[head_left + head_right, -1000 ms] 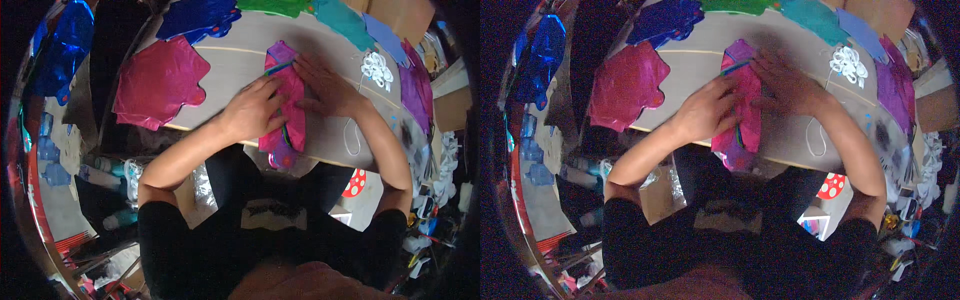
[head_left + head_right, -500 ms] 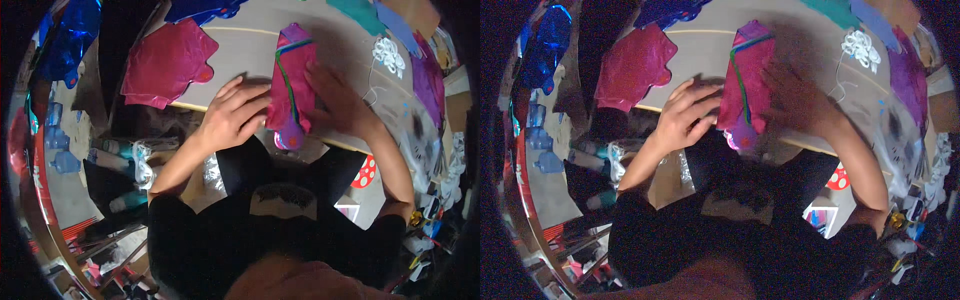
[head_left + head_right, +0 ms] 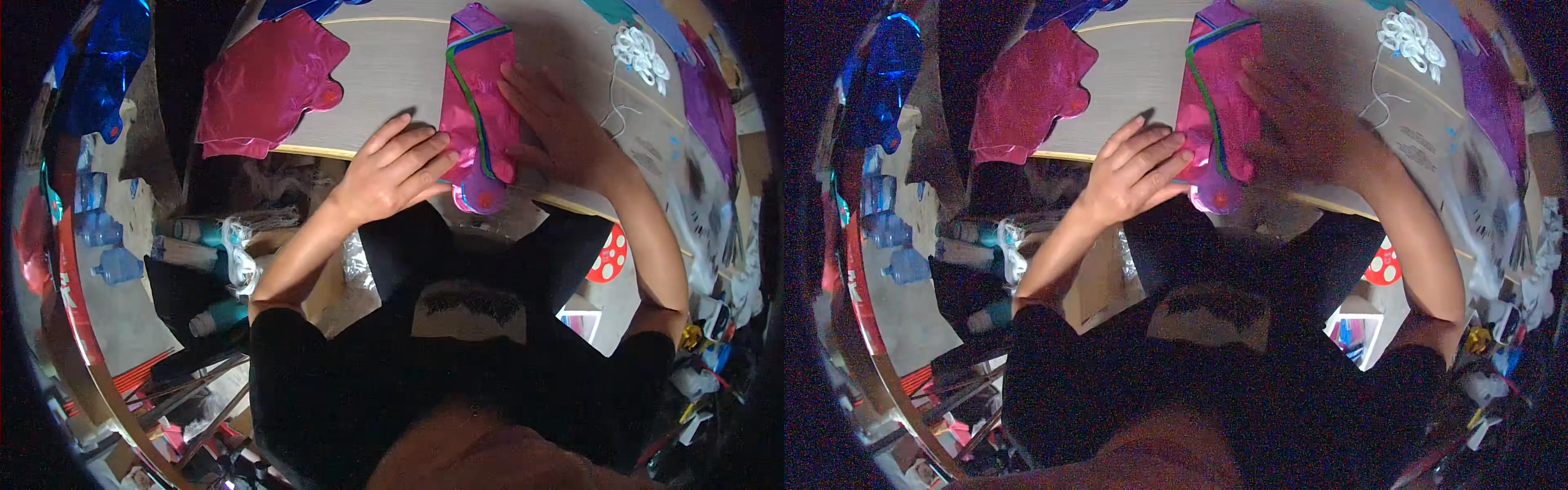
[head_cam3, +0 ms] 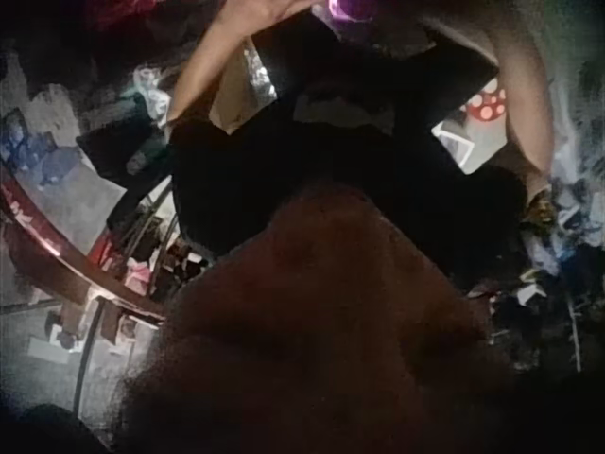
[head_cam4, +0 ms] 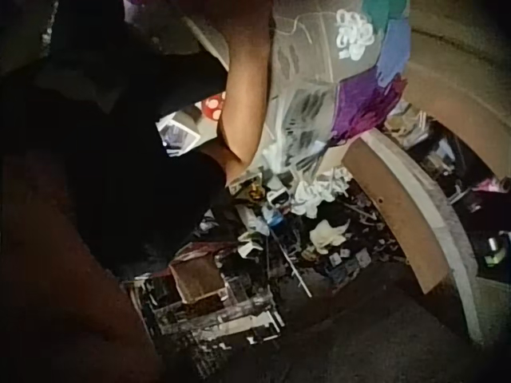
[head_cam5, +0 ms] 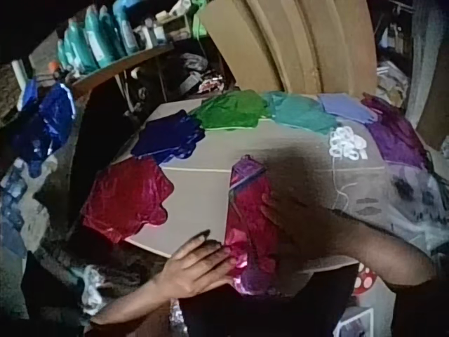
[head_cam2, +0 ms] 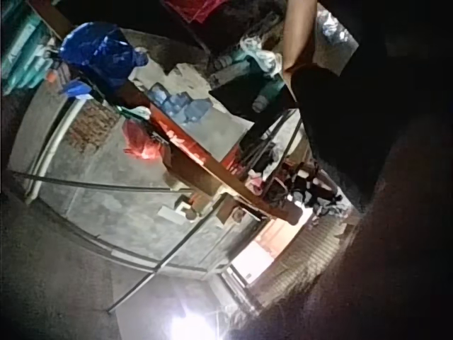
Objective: Folding colored foil-like sheets and placing them into a plastic packet.
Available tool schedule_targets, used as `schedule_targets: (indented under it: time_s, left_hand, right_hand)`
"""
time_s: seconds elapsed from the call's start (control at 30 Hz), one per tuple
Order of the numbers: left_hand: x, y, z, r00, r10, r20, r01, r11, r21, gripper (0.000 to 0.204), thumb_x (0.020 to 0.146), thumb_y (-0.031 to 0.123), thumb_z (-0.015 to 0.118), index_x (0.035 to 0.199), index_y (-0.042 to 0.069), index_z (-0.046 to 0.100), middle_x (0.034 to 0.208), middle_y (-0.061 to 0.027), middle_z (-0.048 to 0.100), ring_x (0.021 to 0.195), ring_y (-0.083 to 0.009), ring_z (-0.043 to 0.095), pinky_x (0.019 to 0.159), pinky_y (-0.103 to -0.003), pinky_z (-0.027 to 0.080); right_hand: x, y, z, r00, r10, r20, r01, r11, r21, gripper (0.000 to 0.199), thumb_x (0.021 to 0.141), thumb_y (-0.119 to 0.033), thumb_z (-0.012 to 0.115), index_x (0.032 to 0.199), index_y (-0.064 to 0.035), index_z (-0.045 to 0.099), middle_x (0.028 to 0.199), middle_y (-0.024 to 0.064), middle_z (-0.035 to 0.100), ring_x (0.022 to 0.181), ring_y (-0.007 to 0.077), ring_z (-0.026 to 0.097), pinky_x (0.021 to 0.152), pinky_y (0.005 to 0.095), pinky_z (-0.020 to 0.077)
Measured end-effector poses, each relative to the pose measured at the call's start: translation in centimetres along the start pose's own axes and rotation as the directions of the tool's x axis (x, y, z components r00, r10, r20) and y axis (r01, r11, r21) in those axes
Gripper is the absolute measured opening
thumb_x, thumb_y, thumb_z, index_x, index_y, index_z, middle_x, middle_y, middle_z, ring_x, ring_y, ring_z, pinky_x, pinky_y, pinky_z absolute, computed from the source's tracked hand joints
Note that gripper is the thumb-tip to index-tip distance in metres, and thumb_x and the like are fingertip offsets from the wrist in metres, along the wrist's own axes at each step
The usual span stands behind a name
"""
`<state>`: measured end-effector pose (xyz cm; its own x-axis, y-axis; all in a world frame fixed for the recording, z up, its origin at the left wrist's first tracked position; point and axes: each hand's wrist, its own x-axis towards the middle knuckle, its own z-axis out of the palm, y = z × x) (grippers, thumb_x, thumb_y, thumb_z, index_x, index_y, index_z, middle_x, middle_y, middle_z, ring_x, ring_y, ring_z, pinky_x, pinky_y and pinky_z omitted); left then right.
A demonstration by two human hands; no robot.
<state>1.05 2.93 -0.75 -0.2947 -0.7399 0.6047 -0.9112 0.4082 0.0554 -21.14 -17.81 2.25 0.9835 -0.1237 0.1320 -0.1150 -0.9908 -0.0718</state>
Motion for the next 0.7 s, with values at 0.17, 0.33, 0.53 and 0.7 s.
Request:
schedule_targets:
  time_s: [0.17, 0.33, 0.53, 0.7]
  left_hand:
    - [2.3, -1.9, -1.6, 0.987, 0.047, 0.154, -0.023, 0.987, -0.156, 0.072, 0.07, 0.041, 0.079, 0.132, 0.011, 0.058, 0.146, -0.0125, 0.046, 0.138, -0.0293, 0.041, 0.117, -0.05, 0.029]
    - [5.1, -2.3, -1.7, 0.947, -0.006, 0.32, 0.059, 0.986, -0.156, 0.099, 0.065, 0.047, 0.082, 0.145, 0.005, 0.041, 0.154, -0.0164, 0.034, 0.145, -0.0334, 0.03, 0.12, -0.049, 0.022]
    - [4.9, -1.4, -1.4, 0.901, 0.007, 0.434, 0.053, 0.991, -0.125, 0.08, 0.071, 0.034, 0.078, 0.141, 0.006, 0.048, 0.149, -0.0139, 0.043, 0.143, -0.0319, 0.034, 0.119, -0.046, 0.026]
    - [3.9, 0.1, -0.6, 0.952, 0.029, 0.305, -0.009, 0.998, -0.066, 0.058, 0.073, 0.026, 0.07, 0.128, 0.01, 0.06, 0.14, -0.0104, 0.053, 0.14, -0.0269, 0.041, 0.119, -0.049, 0.024]
  right_hand:
    - [-0.1, 0.1, -0.1, 0.999, -0.019, -0.03, 0.018, 0.999, -0.033, 0.084, 0.086, -0.041, 0.066, 0.151, -0.0027, 0.029, 0.157, 0.0179, 0.028, 0.146, 0.0316, 0.026, 0.122, 0.0474, 0.0139]
    - [-0.2, 0.1, -0.2, 1.0, 0.011, -0.02, -0.012, 0.999, -0.032, 0.084, 0.084, -0.042, 0.068, 0.149, -0.002, 0.032, 0.156, 0.018, 0.031, 0.146, 0.0308, 0.028, 0.121, 0.0474, 0.0161]
    - [-1.5, -2.5, -1.2, 0.998, 0.058, 0.027, -0.058, 0.998, 0.008, 0.087, 0.079, -0.043, 0.072, 0.146, 0.0002, 0.037, 0.152, 0.0196, 0.035, 0.143, 0.0304, 0.033, 0.121, 0.0475, 0.0186]
    - [-2.3, -3.7, -3.0, 0.994, 0.063, 0.092, -0.066, 0.997, 0.03, 0.083, 0.078, -0.043, 0.073, 0.141, 0.0005, 0.043, 0.148, 0.0182, 0.041, 0.14, 0.0302, 0.037, 0.12, 0.0476, 0.021]
